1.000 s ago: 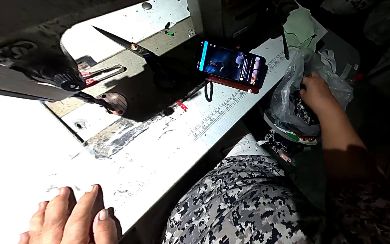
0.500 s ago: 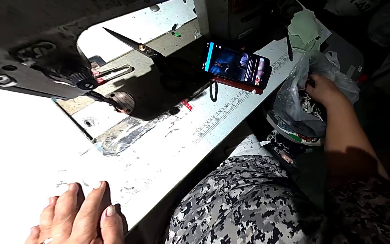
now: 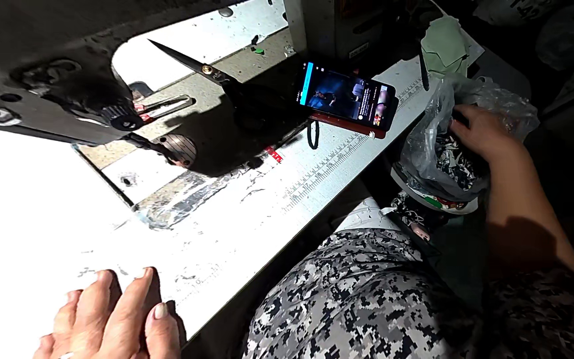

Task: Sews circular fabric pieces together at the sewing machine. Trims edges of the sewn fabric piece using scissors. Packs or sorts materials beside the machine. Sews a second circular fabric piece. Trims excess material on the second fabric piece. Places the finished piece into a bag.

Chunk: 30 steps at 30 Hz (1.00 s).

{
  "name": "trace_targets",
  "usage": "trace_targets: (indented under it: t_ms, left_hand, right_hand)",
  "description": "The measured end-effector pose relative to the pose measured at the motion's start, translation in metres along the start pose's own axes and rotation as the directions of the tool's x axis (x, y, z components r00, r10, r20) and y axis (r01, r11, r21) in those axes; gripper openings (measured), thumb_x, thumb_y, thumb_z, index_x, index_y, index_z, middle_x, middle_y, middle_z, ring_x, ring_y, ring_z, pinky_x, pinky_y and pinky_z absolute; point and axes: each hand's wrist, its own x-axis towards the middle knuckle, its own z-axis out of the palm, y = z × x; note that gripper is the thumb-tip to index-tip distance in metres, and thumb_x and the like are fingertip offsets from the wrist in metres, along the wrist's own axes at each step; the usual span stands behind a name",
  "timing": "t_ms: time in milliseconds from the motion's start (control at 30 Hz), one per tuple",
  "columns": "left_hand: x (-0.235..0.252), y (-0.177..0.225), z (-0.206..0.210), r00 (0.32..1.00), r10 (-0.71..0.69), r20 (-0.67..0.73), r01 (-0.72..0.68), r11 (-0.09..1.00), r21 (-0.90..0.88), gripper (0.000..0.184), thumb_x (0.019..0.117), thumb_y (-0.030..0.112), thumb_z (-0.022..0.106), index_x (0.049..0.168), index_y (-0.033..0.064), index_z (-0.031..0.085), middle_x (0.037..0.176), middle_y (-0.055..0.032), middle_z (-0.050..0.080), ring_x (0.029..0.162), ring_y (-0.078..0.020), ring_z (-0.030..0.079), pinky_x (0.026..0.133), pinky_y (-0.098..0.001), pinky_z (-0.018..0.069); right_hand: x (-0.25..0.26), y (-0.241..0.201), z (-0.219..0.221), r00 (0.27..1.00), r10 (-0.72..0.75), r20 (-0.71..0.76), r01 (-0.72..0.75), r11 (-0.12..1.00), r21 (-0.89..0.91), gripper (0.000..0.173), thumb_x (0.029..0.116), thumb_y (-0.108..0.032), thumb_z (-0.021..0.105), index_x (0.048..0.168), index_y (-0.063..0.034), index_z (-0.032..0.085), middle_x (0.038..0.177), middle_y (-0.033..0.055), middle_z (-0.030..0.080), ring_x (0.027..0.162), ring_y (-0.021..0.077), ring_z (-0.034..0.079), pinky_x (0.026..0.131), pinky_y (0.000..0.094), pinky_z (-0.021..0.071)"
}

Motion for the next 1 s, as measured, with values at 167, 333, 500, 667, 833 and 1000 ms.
trace_targets:
  t_ms: [167,333,500,667,833,1000]
  left_hand:
    - [0.001,0.002,-0.001,1.0,-0.003,0.005,0.003,1.0,-0.006,0.049,0.1078,0.036,0.036,0.148,0.0161,0.057,0.159,-0.0214,0.042,0.152,-0.0443,0.029,0.12,-0.066,0.0192]
    - [-0.002,-0.007,0.005,1.0,0.012,-0.01,-0.012,1.0,-0.008,0.049,0.1076,0.038,0.036,0.149,0.0217,0.056,0.16,-0.0184,0.043,0.153,-0.0419,0.029,0.12,-0.0653,0.0187]
    - [0.001,0.003,0.0,1.0,0.009,-0.011,-0.009,1.0,-0.012,0.049,0.1081,0.036,0.036,0.148,0.0164,0.057,0.158,-0.0217,0.043,0.152,-0.0446,0.03,0.12,-0.0648,0.019]
    - [0.001,0.002,-0.001,1.0,0.005,-0.003,-0.005,1.0,-0.008,0.049,0.108,0.037,0.036,0.148,0.0178,0.057,0.159,-0.0208,0.043,0.152,-0.0436,0.03,0.12,-0.0645,0.0192]
    - [-0.002,-0.006,0.006,1.0,0.0,-0.008,-0.001,1.0,-0.022,0.048,0.1074,0.035,0.039,0.146,0.0145,0.059,0.158,-0.022,0.044,0.152,-0.0456,0.03,0.119,-0.0666,0.0196]
    - [-0.001,-0.004,0.004,1.0,0.001,0.009,-0.001,1.0,-0.02,0.049,0.1068,0.035,0.038,0.146,0.0139,0.059,0.157,-0.0226,0.044,0.151,-0.0462,0.031,0.119,-0.0665,0.0209]
  right_hand:
    - [-0.023,-0.026,0.022,0.991,-0.008,0.134,0.013,0.999,-0.039,0.046,0.0947,-0.023,0.073,0.135,-0.003,0.063,0.154,0.0294,0.041,0.125,0.0521,0.055,0.1,0.0701,0.0451]
    - [-0.037,-0.001,0.018,0.999,0.011,0.033,-0.012,1.0,0.029,0.031,0.0919,0.0,0.069,0.123,-0.0014,0.07,0.132,0.0331,0.055,0.115,0.0503,0.06,0.097,0.0671,0.0481]
    - [-0.049,0.018,-0.008,0.971,0.233,-0.061,-0.236,0.971,-0.043,0.029,0.0986,-0.002,0.059,0.126,0.0023,0.068,0.131,0.0356,0.057,0.122,0.055,0.056,0.099,0.0715,0.0438]
    - [-0.048,0.012,-0.008,0.936,0.35,-0.047,-0.353,0.926,-0.131,0.034,0.0996,-0.008,0.058,0.13,0.006,0.061,0.129,0.0379,0.058,0.122,0.058,0.055,0.096,0.0751,0.0431]
    - [-0.034,0.01,0.015,0.95,0.289,0.12,-0.262,0.944,-0.2,0.046,0.0952,-0.023,0.072,0.136,-0.0052,0.061,0.139,0.0346,0.052,0.121,0.0574,0.055,0.093,0.0769,0.0424]
    - [-0.024,0.004,0.012,0.956,0.276,0.097,-0.239,0.929,-0.282,0.036,0.094,-0.007,0.066,0.13,-0.0048,0.068,0.136,0.0312,0.057,0.125,0.0552,0.053,0.092,0.0754,0.0441]
